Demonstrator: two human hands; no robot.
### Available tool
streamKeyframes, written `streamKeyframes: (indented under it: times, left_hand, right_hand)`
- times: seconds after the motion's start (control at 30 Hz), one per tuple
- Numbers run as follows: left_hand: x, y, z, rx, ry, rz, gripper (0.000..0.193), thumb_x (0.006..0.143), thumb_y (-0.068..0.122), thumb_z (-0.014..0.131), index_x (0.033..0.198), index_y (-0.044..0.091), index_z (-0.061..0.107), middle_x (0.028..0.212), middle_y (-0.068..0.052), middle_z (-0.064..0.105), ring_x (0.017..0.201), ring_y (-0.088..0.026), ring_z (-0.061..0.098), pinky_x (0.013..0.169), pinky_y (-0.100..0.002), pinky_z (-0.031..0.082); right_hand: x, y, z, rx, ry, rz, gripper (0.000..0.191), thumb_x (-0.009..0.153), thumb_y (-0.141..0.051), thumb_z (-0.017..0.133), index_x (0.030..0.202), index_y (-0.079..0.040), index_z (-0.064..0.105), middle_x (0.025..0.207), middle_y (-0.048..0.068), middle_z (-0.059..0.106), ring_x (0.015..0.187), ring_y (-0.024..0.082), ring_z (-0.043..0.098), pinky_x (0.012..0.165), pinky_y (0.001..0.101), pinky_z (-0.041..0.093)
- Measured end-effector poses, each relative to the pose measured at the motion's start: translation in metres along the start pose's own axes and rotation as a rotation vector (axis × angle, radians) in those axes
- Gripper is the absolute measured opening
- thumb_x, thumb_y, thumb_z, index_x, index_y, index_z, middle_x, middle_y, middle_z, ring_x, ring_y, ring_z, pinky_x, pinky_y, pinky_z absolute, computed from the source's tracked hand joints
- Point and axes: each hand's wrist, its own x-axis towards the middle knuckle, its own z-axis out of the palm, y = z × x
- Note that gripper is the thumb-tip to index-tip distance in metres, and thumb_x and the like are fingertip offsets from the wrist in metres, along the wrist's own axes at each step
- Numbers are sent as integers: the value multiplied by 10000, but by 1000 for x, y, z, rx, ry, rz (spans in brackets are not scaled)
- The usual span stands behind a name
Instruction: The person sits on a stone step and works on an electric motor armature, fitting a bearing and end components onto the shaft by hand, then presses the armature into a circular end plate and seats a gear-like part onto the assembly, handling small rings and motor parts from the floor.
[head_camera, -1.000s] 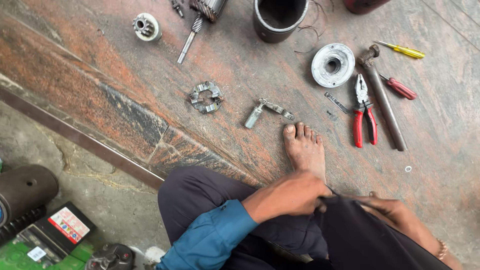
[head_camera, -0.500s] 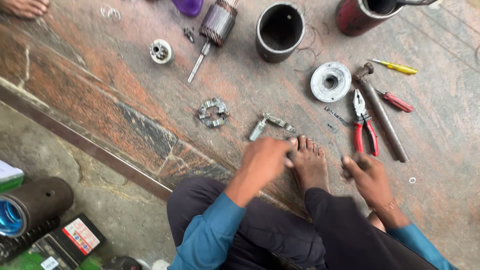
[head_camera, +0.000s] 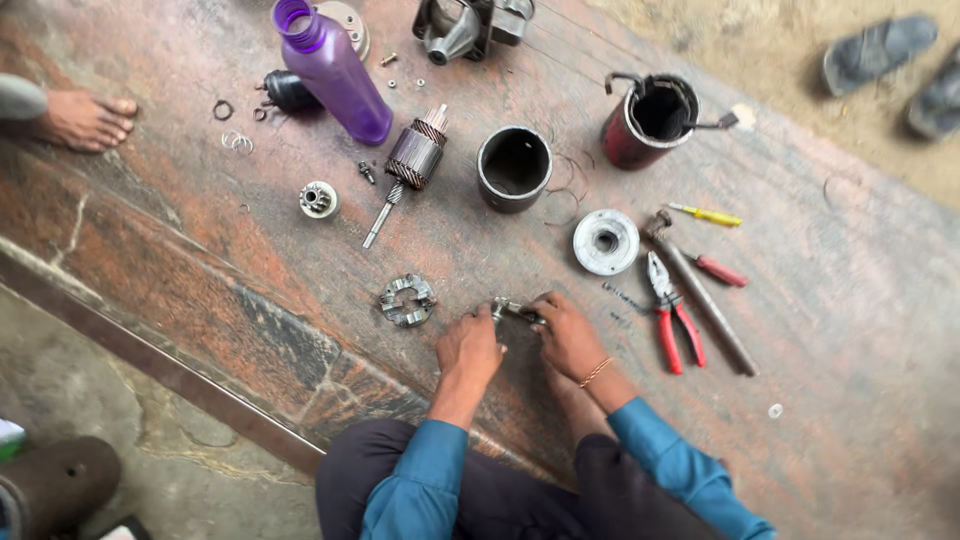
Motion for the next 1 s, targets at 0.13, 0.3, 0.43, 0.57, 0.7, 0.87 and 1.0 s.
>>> streamKeyframes:
  times: [0.13, 0.3, 0.43, 0.57, 0.7, 0.87, 1.0]
  left_hand:
    - [3, 5, -4, 15, 16, -55, 581, 807, 343, 833, 1271, 113, 570, 1065, -173, 719, 1037, -387, 698, 828, -553, 556]
    - [-12, -8, -30, -37, 57, -107, 485, 852, 417, 794, 1199, 118, 635, 1068, -154, 743, 1036, -400, 699, 817, -560, 554]
    - [-18, -42, -62, -145, 175, -133, 520, 833, 450, 805, 1245, 169, 656, 1092, -150, 738, 1030, -400, 699, 841, -538, 549]
    - [0, -100, -104, -252, 347, -227, 572, 859, 420, 762, 1359, 179, 622, 1197, -126, 723, 1107, -357, 690, 941, -495, 524]
    - [24, -137, -107, -221, 559, -145, 600, 888, 333, 807, 1362, 42, 582, 1358, -199, 645, 1278, -392, 597, 1083, -475, 457]
    - [57, -137, -99, -753, 487, 23, 660, 915, 121, 743, 1484, 27, 420, 1436, -161, 560, 1302, -293, 556, 1057, -408, 442]
    - [65, -129, -99, -708, 439, -113, 563, 938, 69, 695, 1467, 103, 504, 1294, -113, 717, 1092, -182, 707, 955, -339, 532]
  right_hand:
    - [7, -5, 8, 55, 58, -38, 318, 784, -20, 738, 1098, -57, 707, 1086, 159, 695, 1046, 376, 657, 915, 439, 533]
    - [6, -15, 17, 80, 29, -55, 316, 790, -81, 767, 1101, -71, 708, 1035, 151, 718, 995, 367, 679, 880, 448, 540]
    - [2, -24, 25, 64, -62, -138, 282, 853, -164, 763, 1117, -77, 712, 1054, 160, 722, 1013, 383, 665, 914, 458, 517]
    - [-3, -32, 31, 254, -314, -201, 325, 942, -239, 688, 1235, -98, 684, 1117, 125, 735, 1039, 337, 683, 941, 443, 509]
    - [-7, -33, 31, 404, -392, -418, 392, 994, -263, 662, 1329, -61, 632, 1354, 201, 655, 1145, 356, 655, 974, 455, 492]
    - [-15, -26, 21, 293, -332, -180, 324, 984, -271, 652, 1251, -90, 675, 1150, 113, 746, 1046, 294, 730, 923, 402, 561]
    - [-25, -18, 11, 336, -118, -109, 247, 993, -177, 611, 1179, -58, 721, 1136, 118, 771, 1042, 250, 746, 921, 369, 570]
